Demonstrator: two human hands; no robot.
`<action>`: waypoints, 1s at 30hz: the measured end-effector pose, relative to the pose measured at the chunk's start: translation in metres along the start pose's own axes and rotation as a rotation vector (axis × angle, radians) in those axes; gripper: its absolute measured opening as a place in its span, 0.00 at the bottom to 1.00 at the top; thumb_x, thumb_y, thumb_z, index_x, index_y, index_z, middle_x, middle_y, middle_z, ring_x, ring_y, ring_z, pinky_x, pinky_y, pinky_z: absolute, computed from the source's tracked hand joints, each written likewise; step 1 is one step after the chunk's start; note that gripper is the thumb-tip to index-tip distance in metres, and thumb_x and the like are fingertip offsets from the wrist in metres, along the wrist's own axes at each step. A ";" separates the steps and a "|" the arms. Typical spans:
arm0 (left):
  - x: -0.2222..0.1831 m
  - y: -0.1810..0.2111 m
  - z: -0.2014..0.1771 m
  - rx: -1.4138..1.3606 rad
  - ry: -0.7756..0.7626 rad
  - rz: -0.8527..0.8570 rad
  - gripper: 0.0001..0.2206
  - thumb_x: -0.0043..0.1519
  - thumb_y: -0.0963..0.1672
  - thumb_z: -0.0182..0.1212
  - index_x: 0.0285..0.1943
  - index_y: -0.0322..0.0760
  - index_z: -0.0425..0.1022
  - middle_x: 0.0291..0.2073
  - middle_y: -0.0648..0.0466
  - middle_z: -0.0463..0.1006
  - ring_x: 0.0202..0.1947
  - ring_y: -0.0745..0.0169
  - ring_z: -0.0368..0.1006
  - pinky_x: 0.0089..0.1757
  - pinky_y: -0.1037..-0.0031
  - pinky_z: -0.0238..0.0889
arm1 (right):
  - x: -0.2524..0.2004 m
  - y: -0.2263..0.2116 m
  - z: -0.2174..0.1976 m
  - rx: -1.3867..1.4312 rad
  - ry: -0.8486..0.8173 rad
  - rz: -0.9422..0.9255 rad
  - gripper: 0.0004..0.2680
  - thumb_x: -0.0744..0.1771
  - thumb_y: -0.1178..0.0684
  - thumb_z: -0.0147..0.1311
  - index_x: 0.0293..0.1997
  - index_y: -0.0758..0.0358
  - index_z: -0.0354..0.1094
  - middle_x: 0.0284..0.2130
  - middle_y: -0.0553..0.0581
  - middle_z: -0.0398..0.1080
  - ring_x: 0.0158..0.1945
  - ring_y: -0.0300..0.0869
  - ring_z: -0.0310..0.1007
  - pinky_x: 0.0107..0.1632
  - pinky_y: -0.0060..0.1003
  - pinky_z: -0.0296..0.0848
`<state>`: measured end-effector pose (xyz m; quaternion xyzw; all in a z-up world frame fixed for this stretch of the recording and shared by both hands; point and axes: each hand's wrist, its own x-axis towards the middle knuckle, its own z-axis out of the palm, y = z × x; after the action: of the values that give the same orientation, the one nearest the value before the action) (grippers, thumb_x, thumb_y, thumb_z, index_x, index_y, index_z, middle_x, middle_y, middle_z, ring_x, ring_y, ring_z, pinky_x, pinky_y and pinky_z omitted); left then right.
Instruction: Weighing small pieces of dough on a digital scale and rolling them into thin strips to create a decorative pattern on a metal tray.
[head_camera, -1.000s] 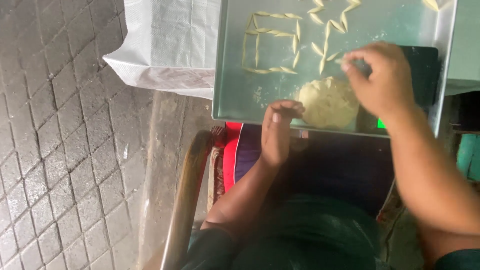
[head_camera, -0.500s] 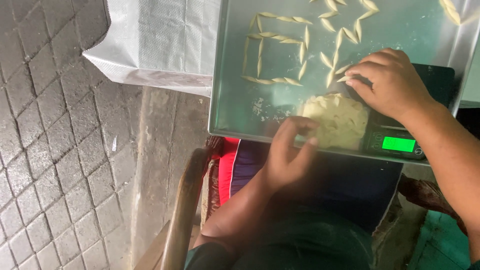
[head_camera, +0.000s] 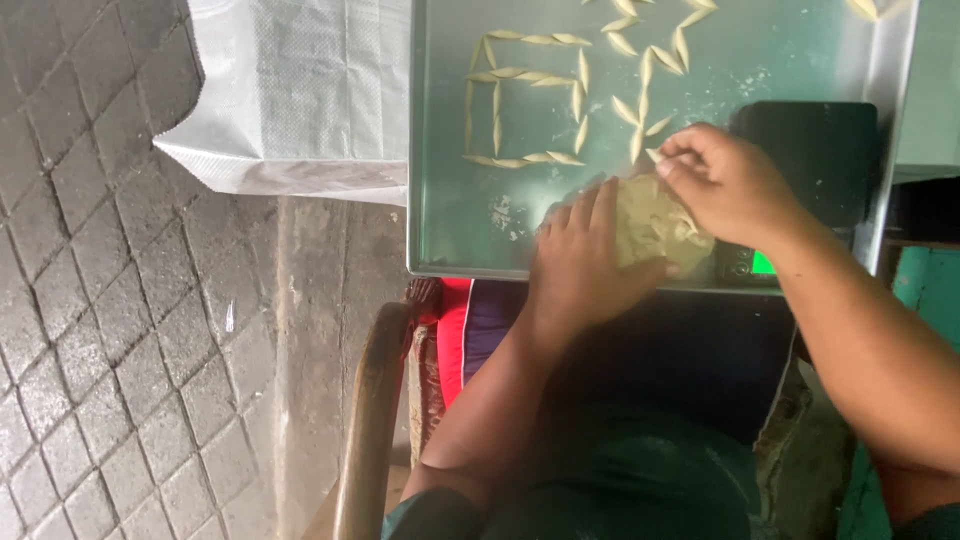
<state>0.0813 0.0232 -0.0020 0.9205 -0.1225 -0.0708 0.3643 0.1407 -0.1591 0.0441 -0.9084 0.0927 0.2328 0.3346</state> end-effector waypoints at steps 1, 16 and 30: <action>-0.002 -0.001 0.000 0.021 0.025 0.070 0.51 0.46 0.65 0.63 0.73 0.32 0.58 0.66 0.38 0.69 0.63 0.32 0.68 0.57 0.45 0.62 | 0.003 0.009 0.006 -0.020 0.013 -0.080 0.12 0.71 0.50 0.48 0.57 0.64 0.68 0.52 0.61 0.74 0.55 0.52 0.73 0.52 0.49 0.70; -0.012 -0.001 0.018 0.171 0.200 0.087 0.49 0.32 0.65 0.71 0.63 0.44 0.70 0.49 0.50 0.77 0.46 0.46 0.78 0.44 0.58 0.70 | -0.032 0.022 0.025 -0.186 0.162 -0.274 0.11 0.74 0.47 0.46 0.56 0.65 0.66 0.47 0.72 0.77 0.49 0.64 0.78 0.49 0.60 0.77; -0.013 -0.001 0.011 0.243 0.031 0.134 0.48 0.39 0.65 0.72 0.69 0.54 0.65 0.56 0.47 0.73 0.54 0.42 0.77 0.50 0.53 0.71 | 0.013 0.017 0.020 0.148 0.326 -0.099 0.10 0.70 0.45 0.61 0.51 0.60 0.75 0.42 0.59 0.76 0.43 0.52 0.78 0.30 0.50 0.79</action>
<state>0.0666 0.0203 -0.0095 0.9486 -0.1855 -0.0169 0.2560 0.1397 -0.1589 0.0145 -0.9105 0.1177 0.0584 0.3920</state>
